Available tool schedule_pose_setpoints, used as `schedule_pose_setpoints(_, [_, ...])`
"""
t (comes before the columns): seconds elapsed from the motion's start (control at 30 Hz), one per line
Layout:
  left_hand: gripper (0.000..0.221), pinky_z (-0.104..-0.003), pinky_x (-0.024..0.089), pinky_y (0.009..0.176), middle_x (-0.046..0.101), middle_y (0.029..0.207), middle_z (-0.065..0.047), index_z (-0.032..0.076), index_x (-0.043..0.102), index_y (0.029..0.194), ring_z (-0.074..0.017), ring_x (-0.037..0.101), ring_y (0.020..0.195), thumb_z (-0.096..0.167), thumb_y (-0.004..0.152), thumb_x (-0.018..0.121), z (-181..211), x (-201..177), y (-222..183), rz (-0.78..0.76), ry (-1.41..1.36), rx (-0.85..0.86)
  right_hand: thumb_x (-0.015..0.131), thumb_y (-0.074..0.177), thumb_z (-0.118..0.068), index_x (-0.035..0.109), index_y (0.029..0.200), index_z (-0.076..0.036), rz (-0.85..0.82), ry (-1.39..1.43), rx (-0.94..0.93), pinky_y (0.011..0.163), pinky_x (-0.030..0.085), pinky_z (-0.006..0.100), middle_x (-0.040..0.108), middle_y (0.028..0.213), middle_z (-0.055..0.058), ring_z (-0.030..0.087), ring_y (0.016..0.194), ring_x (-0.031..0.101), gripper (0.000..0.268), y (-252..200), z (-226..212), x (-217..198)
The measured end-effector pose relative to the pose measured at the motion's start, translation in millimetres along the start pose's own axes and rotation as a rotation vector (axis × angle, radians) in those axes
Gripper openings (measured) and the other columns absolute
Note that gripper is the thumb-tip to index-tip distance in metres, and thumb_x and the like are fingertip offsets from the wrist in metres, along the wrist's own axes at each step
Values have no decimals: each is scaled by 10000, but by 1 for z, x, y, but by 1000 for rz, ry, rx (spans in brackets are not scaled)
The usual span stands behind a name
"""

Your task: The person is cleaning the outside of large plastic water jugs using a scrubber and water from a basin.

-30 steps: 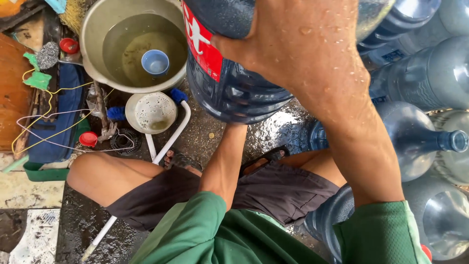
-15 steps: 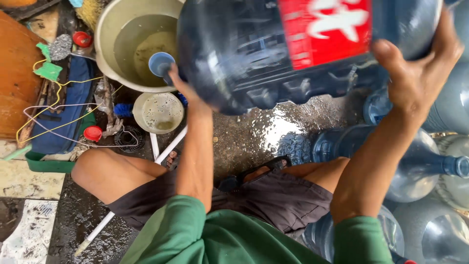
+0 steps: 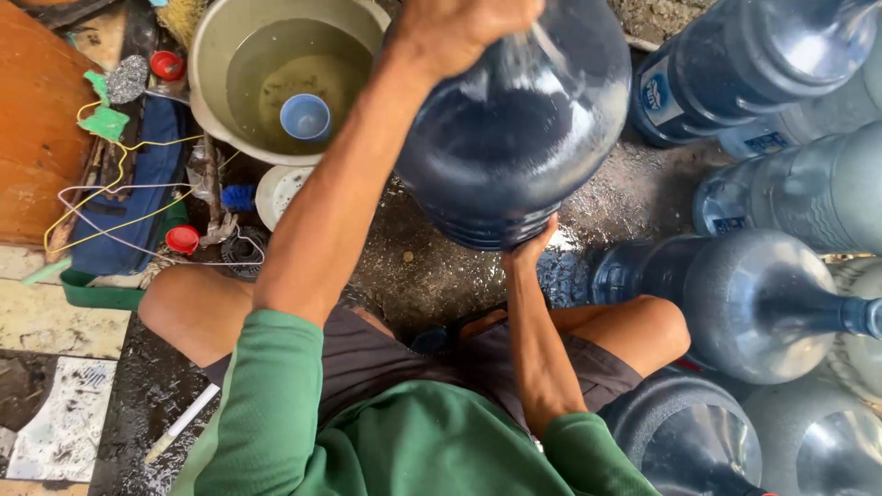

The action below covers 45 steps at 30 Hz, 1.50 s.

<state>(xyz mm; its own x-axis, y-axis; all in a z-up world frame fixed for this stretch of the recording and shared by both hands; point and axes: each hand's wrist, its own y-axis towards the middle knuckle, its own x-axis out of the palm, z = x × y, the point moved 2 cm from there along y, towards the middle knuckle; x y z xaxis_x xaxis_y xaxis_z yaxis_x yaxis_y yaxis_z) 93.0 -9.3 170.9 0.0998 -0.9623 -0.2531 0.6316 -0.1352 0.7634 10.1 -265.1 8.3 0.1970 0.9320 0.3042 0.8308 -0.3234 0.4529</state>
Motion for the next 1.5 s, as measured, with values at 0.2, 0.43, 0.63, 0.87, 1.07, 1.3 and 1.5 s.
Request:
schedule_pose_setpoints(0.2, [323,-297,534,757,654,842,-33,112,558,910,-161,644,711,104,640,735,42,25,-45,49,-166,-63,383,984,-439,398,1337,14,-62,7,-114,1103,315,407,450,1341,162,250,1249,427,575,-10,-23,46])
schedule_pose_setpoints(0.43, [354,-230,513,552,629,745,16,137,525,857,-104,603,608,132,601,769,56,39,-102,113,-225,-219,789,643,-339,335,1380,-28,-648,-395,-106,1123,388,488,446,1375,225,383,1285,483,920,-3,-116,134])
schedule_pose_setpoints(0.63, [412,-435,518,657,690,791,-87,163,600,970,-331,681,811,213,579,720,45,46,-132,193,-119,-534,816,682,-117,558,1250,-78,-589,-175,149,960,444,361,633,1046,98,146,1020,555,625,-18,-67,135])
schedule_pose_setpoints(0.87, [351,-430,520,656,675,764,-107,126,605,936,-339,673,780,136,599,704,32,43,-136,201,-77,-451,803,677,-70,553,1234,-108,-542,-120,124,929,474,326,636,1027,61,136,977,576,611,-9,-75,135])
schedule_pose_setpoints(1.07, [359,-352,527,678,639,802,-88,77,565,969,-250,649,749,65,637,701,61,10,-112,228,-126,-298,756,712,-2,517,1239,-137,-668,-25,100,907,517,309,631,1008,46,164,939,620,595,-6,-105,170])
schedule_pose_setpoints(1.3, [492,-279,538,795,613,977,-9,135,516,1093,-138,628,878,-44,696,745,157,-69,-64,298,-6,-59,693,850,73,465,1231,-94,-917,44,-102,934,487,264,586,1081,55,152,965,584,475,-2,-213,239])
schedule_pose_setpoints(1.5, [434,-333,536,851,615,1029,-32,123,505,1091,-167,616,918,56,741,752,214,-142,-70,401,175,115,678,910,60,470,1201,-51,-1044,176,-283,957,480,291,573,1105,79,181,976,566,374,-32,-268,298])
